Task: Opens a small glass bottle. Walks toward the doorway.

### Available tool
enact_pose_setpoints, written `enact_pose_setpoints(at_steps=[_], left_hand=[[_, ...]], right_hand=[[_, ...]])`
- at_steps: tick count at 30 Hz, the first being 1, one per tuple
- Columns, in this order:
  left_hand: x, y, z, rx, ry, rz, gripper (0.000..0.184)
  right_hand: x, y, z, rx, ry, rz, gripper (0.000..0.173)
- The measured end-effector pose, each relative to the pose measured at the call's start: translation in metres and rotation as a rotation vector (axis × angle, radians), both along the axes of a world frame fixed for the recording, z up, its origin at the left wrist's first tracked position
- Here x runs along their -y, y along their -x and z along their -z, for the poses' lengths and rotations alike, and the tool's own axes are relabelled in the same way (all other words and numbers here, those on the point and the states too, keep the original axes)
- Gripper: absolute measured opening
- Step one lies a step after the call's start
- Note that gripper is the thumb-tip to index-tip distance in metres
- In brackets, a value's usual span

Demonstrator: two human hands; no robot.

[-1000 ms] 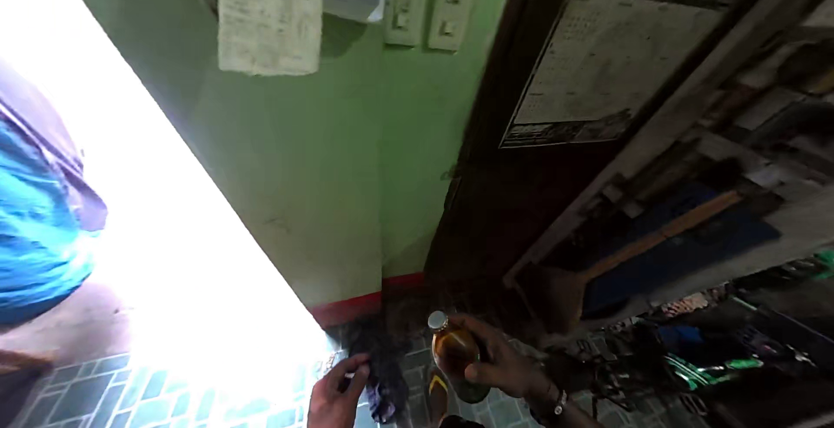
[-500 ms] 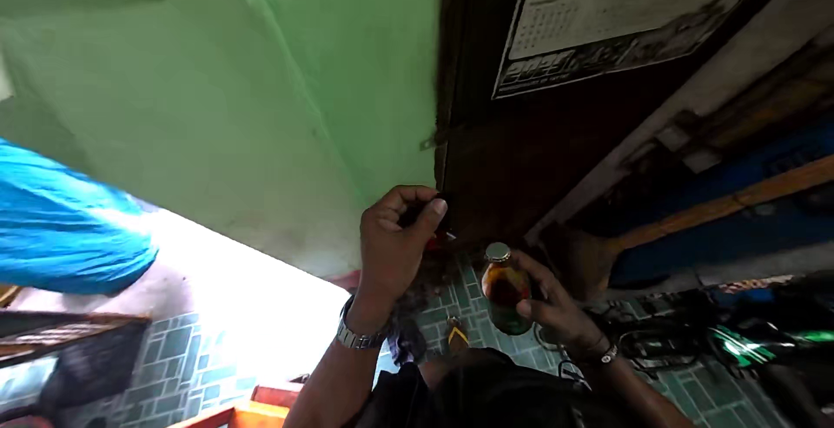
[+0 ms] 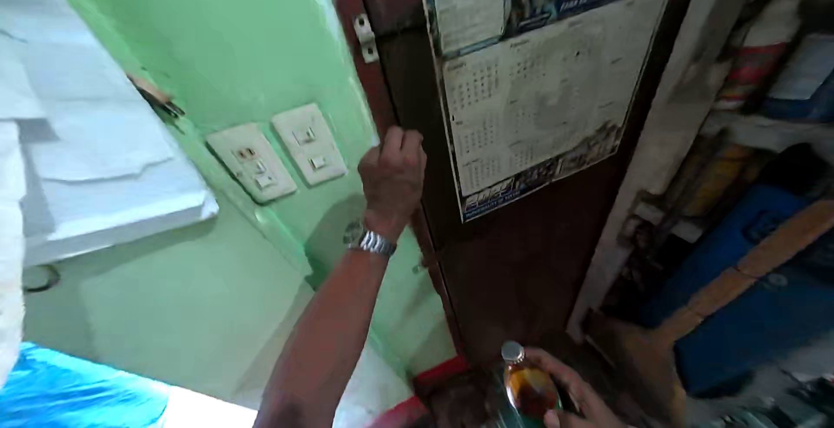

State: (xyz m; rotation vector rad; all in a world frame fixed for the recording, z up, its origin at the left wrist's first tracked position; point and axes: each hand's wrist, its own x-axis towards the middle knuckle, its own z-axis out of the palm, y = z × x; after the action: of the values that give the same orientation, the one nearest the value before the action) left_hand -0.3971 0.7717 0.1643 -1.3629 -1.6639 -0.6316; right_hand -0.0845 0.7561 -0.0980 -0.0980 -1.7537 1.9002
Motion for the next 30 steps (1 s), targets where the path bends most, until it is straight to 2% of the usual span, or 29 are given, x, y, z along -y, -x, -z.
enact_pose_setpoints(at_steps=[2, 5, 8, 12, 16, 18, 20, 21, 23, 24, 25, 27, 28, 30], left_hand=[[-0.029, 0.003, -0.028, -0.08, 0.02, -0.072, 0.018], [-0.056, 0.001, -0.037, -0.126, 0.149, -0.169, 0.016], [-0.068, 0.003, -0.02, -0.152, 0.25, -0.208, 0.017], [-0.071, 0.013, -0.003, -0.265, 0.179, -0.19, 0.015], [-0.066, 0.018, 0.012, -0.304, 0.157, -0.173, 0.037], [-0.061, 0.015, 0.02, -0.254, 0.175, -0.183, 0.047], [-0.045, 0.004, 0.032, -0.11, 0.214, -0.121, 0.061], [-0.033, -0.004, 0.044, -0.011, 0.219, -0.065, 0.061], [0.001, -0.029, 0.083, 0.31, 0.25, 0.118, 0.045], [0.02, -0.044, 0.103, 0.532, 0.28, 0.257, 0.037], [0.038, -0.057, 0.122, 0.757, 0.31, 0.453, 0.039], [0.07, -0.079, 0.156, 1.167, 0.304, 0.878, 0.055], [0.081, -0.089, 0.168, 1.282, 0.279, 1.02, 0.058], [0.097, -0.101, 0.178, 1.343, 0.227, 1.114, 0.052]], right_hand=[[-0.002, -0.005, -0.003, 0.001, 0.0, 0.033, 0.07], [-0.005, -0.014, -0.001, -0.021, 0.001, 0.083, 0.072], [-0.012, -0.023, 0.003, -0.014, 0.009, 0.092, 0.073], [-0.024, -0.028, 0.003, 0.033, 0.013, 0.063, 0.074], [-0.041, -0.02, 0.006, 0.053, -0.017, 0.04, 0.085], [-0.046, -0.015, 0.005, 0.063, -0.035, 0.024, 0.085], [-0.05, -0.01, 0.003, 0.056, -0.041, -0.018, 0.081], [-0.052, -0.007, 0.001, 0.044, -0.033, -0.041, 0.078], [-0.055, 0.0, -0.001, 0.015, -0.022, -0.099, 0.074], [-0.058, 0.005, -0.001, -0.001, -0.031, -0.129, 0.074], [-0.06, 0.011, 0.0, -0.016, -0.041, -0.16, 0.074], [-0.063, 0.024, 0.002, -0.04, -0.006, -0.26, 0.073], [-0.063, 0.032, 0.002, -0.057, 0.033, -0.318, 0.072], [-0.06, 0.049, 0.002, -0.092, 0.123, -0.45, 0.071]])
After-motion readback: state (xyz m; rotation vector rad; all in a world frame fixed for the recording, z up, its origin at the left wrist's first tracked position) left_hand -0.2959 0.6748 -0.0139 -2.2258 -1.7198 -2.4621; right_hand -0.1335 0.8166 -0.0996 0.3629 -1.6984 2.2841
